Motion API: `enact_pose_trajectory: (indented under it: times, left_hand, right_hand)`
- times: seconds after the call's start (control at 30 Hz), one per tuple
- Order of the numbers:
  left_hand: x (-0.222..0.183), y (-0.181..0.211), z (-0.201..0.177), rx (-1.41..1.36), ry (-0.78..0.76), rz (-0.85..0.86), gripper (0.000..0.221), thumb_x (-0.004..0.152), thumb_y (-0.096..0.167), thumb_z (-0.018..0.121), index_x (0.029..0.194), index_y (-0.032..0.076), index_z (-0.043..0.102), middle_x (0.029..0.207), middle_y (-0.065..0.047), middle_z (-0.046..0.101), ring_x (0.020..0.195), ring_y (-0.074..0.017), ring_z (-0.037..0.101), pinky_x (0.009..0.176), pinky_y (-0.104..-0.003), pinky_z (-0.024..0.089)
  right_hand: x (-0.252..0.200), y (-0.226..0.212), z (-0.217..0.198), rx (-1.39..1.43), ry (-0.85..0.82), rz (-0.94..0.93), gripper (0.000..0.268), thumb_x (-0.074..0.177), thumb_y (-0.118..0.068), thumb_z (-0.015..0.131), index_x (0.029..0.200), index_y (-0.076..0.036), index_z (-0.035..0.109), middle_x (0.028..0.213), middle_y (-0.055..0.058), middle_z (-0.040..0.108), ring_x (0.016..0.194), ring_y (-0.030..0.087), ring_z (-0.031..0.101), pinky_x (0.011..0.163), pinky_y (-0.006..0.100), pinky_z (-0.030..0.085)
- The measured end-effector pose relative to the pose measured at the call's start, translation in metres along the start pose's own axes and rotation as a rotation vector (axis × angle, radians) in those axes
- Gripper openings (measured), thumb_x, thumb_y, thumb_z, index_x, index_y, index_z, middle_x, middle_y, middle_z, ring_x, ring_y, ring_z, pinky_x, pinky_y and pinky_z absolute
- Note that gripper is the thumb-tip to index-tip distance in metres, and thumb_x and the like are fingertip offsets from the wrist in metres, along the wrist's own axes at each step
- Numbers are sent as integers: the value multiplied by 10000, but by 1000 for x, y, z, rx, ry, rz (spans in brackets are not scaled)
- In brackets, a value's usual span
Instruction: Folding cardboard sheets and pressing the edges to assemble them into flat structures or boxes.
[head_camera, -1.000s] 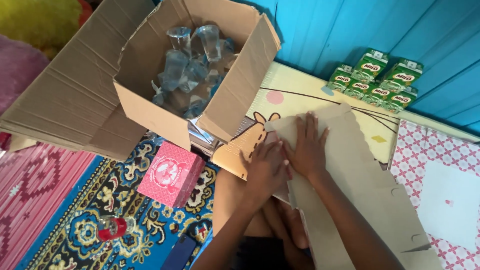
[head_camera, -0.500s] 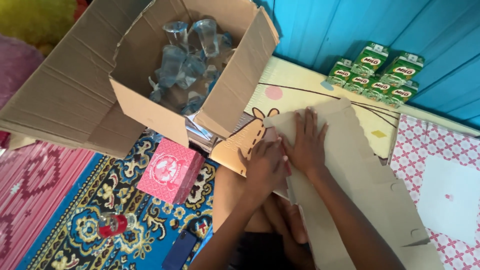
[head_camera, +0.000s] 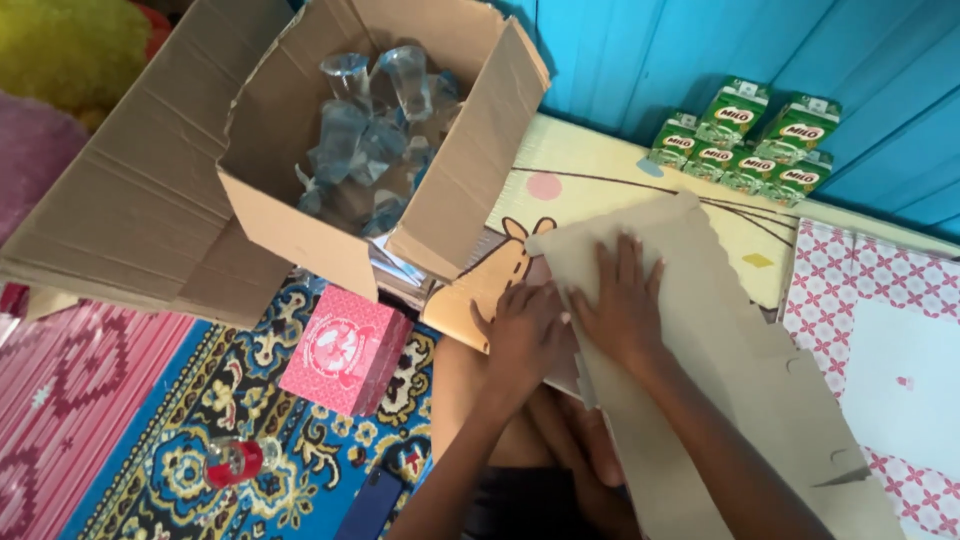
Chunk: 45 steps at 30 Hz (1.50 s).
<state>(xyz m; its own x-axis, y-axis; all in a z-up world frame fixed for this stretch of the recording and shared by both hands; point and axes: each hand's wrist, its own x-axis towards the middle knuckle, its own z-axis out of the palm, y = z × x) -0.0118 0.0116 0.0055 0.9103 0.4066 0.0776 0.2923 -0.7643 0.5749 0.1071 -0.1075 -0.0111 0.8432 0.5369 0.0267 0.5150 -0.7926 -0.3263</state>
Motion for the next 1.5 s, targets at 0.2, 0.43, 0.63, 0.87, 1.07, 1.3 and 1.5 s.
enact_pose_trajectory:
  times: [0.2,0.43,0.63,0.87,1.07,1.3,1.5]
  left_hand:
    - [9,15,3,10,73,67,367,905,370,716,1197,147,710,1178,-100,663,1288,-348,535,1054,-852,91]
    - [1,0,10,0,79,33,471,952,430,635,1356,188,634,1208,-91,653,1299,-323,554,1061,-827,90]
    - [0,13,-6,-1,28,-7,451,940,421,657,1322,180,656,1202,-88,658,1331,-321,515,1076,-824,35]
    - [7,18,3,10,44,54,411,903,304,703,1261,104,672,1180,-143,658,1269,-391,560,1058,-846,51]
    - [-1,5,-8,-13,-73,-82,545,914,332,651,1429,177,562,1289,-100,627,1340,-323,502,1105,-823,110]
    - [4,24,-12,-64,-82,-36,499,938,286,628,1409,125,599,1238,-130,664,1330,-358,510,1091,-834,3]
    - [-1,28,-19,-6,-94,-91,509,936,334,620,1419,178,571,1224,-100,665,1308,-333,533,1113,-819,90]
  right_hand:
    - [2,4,5,-57,-41,-20,889,864,-471,635,1612,-147,281,1687,230,179,1596,408,114,1229,724,72]
    - [1,2,4,-58,-36,-4,831,922,-564,550,1613,-183,288,1688,202,203,1600,382,127,1240,695,76]
    - [-2,-1,0,-48,-43,3,795,945,-543,528,1616,-189,290,1697,182,188,1605,367,107,1252,679,53]
    - [-2,6,6,-53,-14,-34,860,892,-482,599,1630,-211,252,1698,182,179,1602,369,108,1255,673,65]
    - [-1,0,2,-11,4,0,760,958,-608,487,1583,-198,352,1682,173,236,1596,363,162,1255,674,86]
    - [-2,22,14,50,44,-75,787,863,-431,682,1570,-220,406,1663,193,277,1568,406,233,1204,733,154]
    - [-29,8,-1,-71,-30,-94,713,975,-484,523,1599,-201,326,1675,204,243,1584,381,198,1215,724,113]
